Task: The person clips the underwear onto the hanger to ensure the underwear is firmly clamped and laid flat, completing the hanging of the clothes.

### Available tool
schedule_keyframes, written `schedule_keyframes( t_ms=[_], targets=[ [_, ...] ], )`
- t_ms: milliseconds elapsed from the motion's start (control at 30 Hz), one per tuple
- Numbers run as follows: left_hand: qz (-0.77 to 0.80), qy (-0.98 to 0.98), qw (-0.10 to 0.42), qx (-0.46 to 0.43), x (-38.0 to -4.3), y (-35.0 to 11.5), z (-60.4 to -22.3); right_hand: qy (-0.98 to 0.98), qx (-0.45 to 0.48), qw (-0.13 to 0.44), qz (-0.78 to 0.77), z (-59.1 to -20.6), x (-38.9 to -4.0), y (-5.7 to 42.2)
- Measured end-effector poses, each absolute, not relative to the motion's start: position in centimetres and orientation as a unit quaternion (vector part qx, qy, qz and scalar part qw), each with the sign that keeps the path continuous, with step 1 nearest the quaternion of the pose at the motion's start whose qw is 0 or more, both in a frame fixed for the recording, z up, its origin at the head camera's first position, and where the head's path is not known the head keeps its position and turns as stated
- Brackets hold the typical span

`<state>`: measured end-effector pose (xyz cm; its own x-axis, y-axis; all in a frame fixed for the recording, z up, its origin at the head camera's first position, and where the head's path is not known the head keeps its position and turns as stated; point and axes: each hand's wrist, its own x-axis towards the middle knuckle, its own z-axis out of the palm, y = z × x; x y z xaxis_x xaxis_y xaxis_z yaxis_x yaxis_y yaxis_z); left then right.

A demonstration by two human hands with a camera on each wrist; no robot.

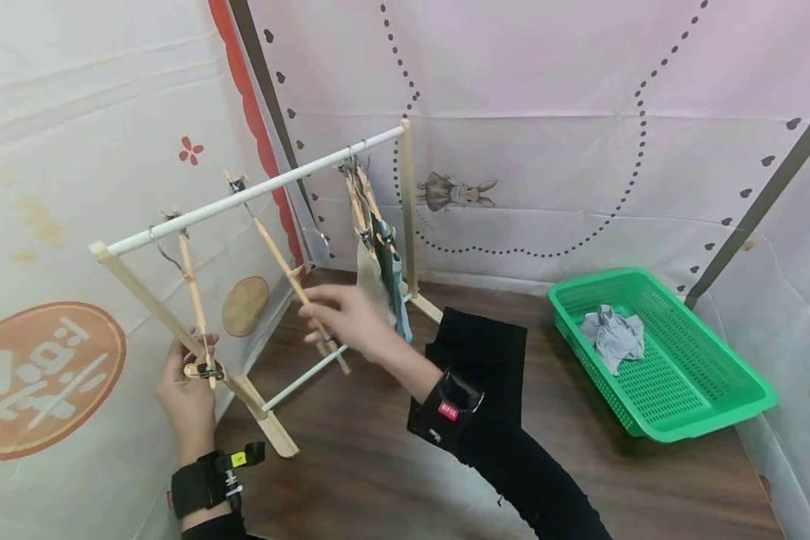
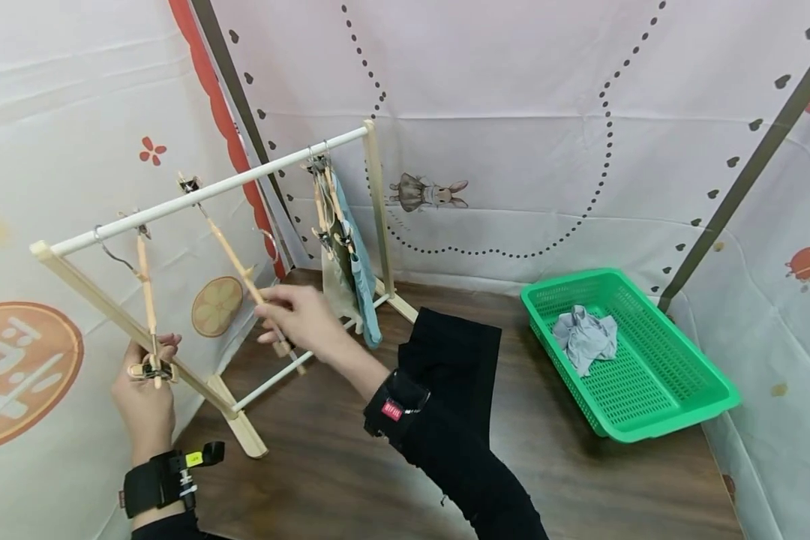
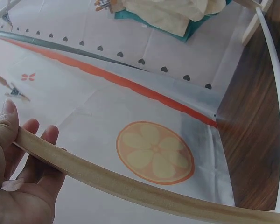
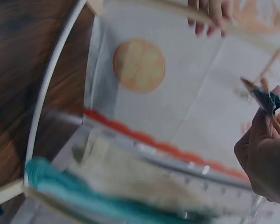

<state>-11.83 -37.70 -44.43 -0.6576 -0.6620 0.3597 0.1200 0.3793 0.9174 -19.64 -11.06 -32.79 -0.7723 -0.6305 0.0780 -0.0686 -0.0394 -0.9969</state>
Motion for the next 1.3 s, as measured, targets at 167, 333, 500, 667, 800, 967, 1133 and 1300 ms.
schedule_keyframes(
  t_ms=[167, 333, 500, 667, 800, 967, 1133, 1300],
  targets=[
    [-0.564, -0.711, 0.37, 0.197, -11.3, -37.7, -43.9, 0.651, -0.262, 0.198, -0.685, -31.8, -20.8, -9.8],
    [-0.538, -0.739, 0.353, 0.201, -11.4, -37.6, -44.2, 0.652, -0.257, 0.197, -0.686, -30.7, -20.5, -9.5],
    [-0.488, -0.773, 0.361, 0.187, -11.2, -37.7, -44.5, 0.671, -0.254, 0.186, -0.672, -31.1, -20.1, -9.2],
    [-0.458, -0.791, 0.364, 0.181, -11.0, -37.7, -44.3, 0.682, -0.238, 0.187, -0.665, -32.0, -20.3, -8.2],
    [-0.459, -0.789, 0.365, 0.183, -11.0, -37.7, -44.0, 0.686, -0.247, 0.177, -0.661, -32.0, -20.8, -8.2],
    [-0.488, -0.769, 0.376, 0.169, -11.2, -37.7, -44.0, 0.693, -0.246, 0.187, -0.651, -32.0, -21.1, -8.5],
    [-0.475, -0.768, 0.412, 0.123, -11.6, -37.7, -44.3, 0.703, -0.233, 0.204, -0.64, -33.9, -20.9, -8.3],
    [-0.477, -0.757, 0.438, 0.085, -11.9, -37.9, -44.7, 0.702, -0.246, 0.229, -0.628, -37.1, -20.1, -6.9]
  ],
)
